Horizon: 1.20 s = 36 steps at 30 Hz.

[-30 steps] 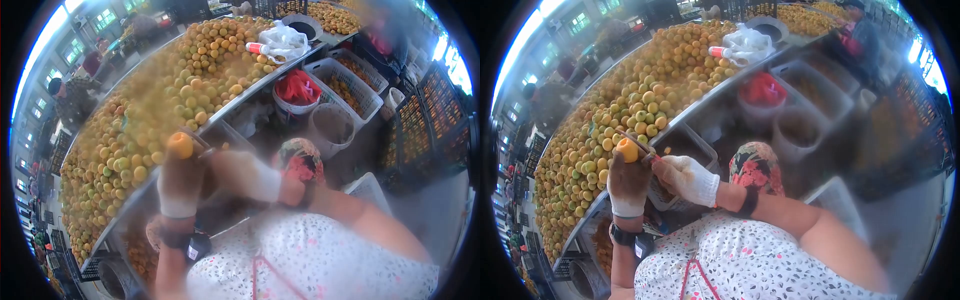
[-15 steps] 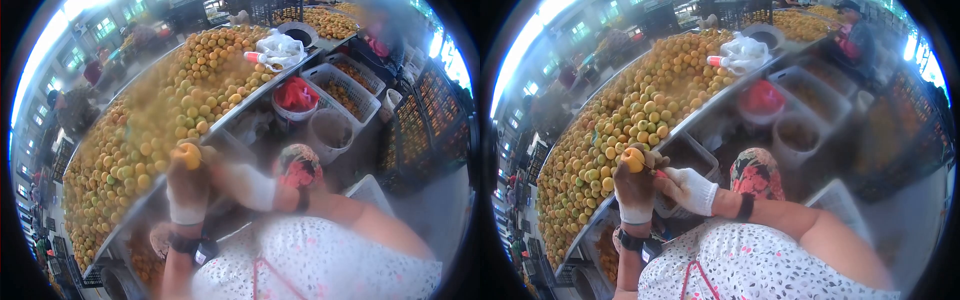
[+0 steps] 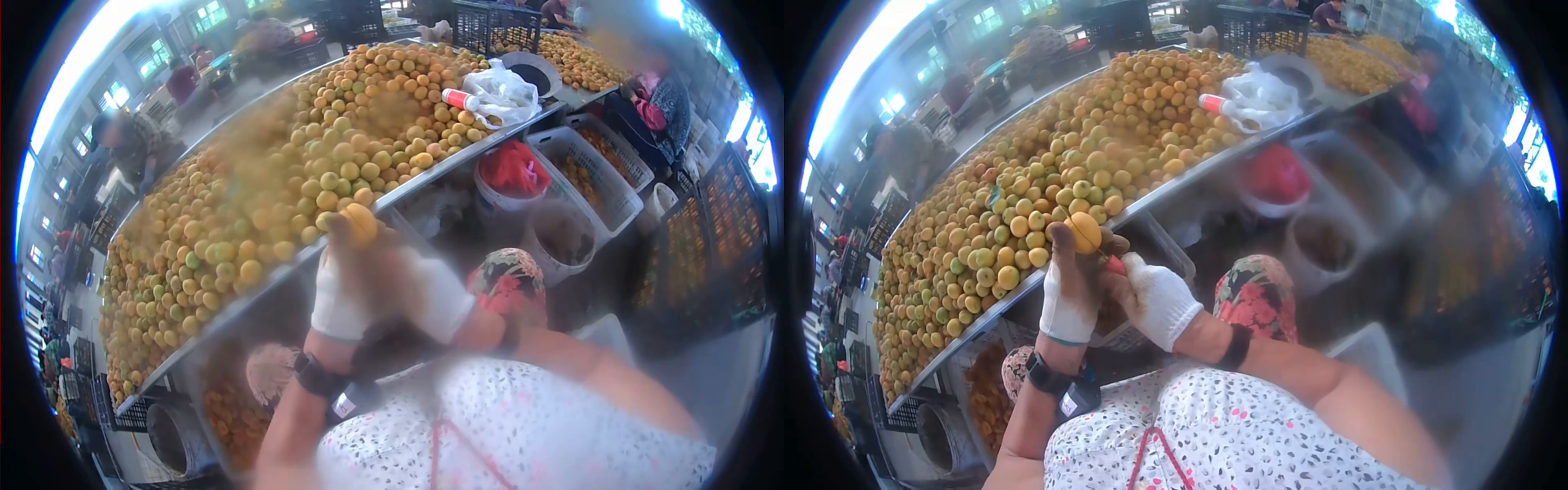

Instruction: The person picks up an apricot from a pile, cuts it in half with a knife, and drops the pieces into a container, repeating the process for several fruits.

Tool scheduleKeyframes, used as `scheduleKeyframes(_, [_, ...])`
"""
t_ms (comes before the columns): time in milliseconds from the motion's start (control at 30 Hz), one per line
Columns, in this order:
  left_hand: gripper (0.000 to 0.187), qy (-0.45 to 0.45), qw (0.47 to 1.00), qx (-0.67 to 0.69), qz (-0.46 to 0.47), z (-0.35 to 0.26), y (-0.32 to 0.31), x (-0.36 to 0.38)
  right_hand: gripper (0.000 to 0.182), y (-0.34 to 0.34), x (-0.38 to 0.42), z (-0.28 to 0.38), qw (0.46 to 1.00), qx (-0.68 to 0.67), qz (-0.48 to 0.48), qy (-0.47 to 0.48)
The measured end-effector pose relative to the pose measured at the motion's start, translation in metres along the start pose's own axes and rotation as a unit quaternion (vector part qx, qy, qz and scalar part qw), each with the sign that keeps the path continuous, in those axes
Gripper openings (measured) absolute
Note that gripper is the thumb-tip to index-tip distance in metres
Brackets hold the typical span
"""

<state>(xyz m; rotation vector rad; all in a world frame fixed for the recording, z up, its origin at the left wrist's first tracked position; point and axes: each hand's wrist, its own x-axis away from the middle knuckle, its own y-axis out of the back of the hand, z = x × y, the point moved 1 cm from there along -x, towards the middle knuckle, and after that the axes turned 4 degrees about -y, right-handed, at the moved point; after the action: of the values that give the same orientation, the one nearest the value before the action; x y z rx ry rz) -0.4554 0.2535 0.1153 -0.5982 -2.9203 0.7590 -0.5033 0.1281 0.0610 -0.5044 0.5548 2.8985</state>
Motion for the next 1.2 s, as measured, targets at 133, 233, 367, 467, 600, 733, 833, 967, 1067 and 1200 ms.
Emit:
scheduleKeyframes(133, [0.071,-0.162,0.967,-0.192,-0.036,0.004,0.01,0.004,0.026,0.007,0.001,0.013,0.998,0.043,0.011,0.033])
scheduleKeyframes(233, [0.068,-0.01,0.997,-0.07,0.001,0.011,0.022,0.005,0.028,0.0,0.0,0.009,0.996,0.077,0.029,0.035])
scheduleKeyframes(367, [0.061,-0.104,0.976,-0.189,-0.004,0.013,0.023,0.001,0.024,0.003,-0.001,0.017,1.0,-0.018,0.019,0.005])
scheduleKeyframes(467, [0.052,-0.224,0.925,-0.307,-0.017,0.006,0.023,0.004,0.021,0.006,0.001,0.026,0.998,-0.055,0.027,-0.003])
scheduleKeyframes(600, [0.035,-0.113,0.97,-0.205,-0.061,-0.007,0.011,0.014,0.018,0.003,0.002,0.025,0.998,0.048,0.026,0.043])
scheduleKeyframes(733, [0.039,-0.154,0.962,-0.218,-0.06,0.01,0.031,0.006,0.019,0.003,0.0,0.02,0.998,-0.044,0.043,0.006])
scheduleKeyframes(833, [0.037,-0.279,0.924,-0.256,-0.06,0.011,0.038,0.006,0.022,0.0,0.006,0.02,0.994,-0.057,0.064,-0.07])
scheduleKeyframes(967, [0.033,-0.209,0.955,-0.204,-0.058,0.02,0.055,0.008,0.023,-0.031,0.009,0.004,0.969,-0.244,0.03,0.019])
scheduleKeyframes(1067, [0.046,-0.029,0.991,-0.102,-0.079,0.021,0.095,0.026,0.012,-0.037,-0.002,0.013,0.977,0.175,0.007,0.118])
scheduleKeyframes(1200, [0.066,-0.109,0.973,-0.169,-0.116,0.009,0.133,0.01,0.023,-0.048,0.001,0.018,0.985,0.124,0.017,0.118])
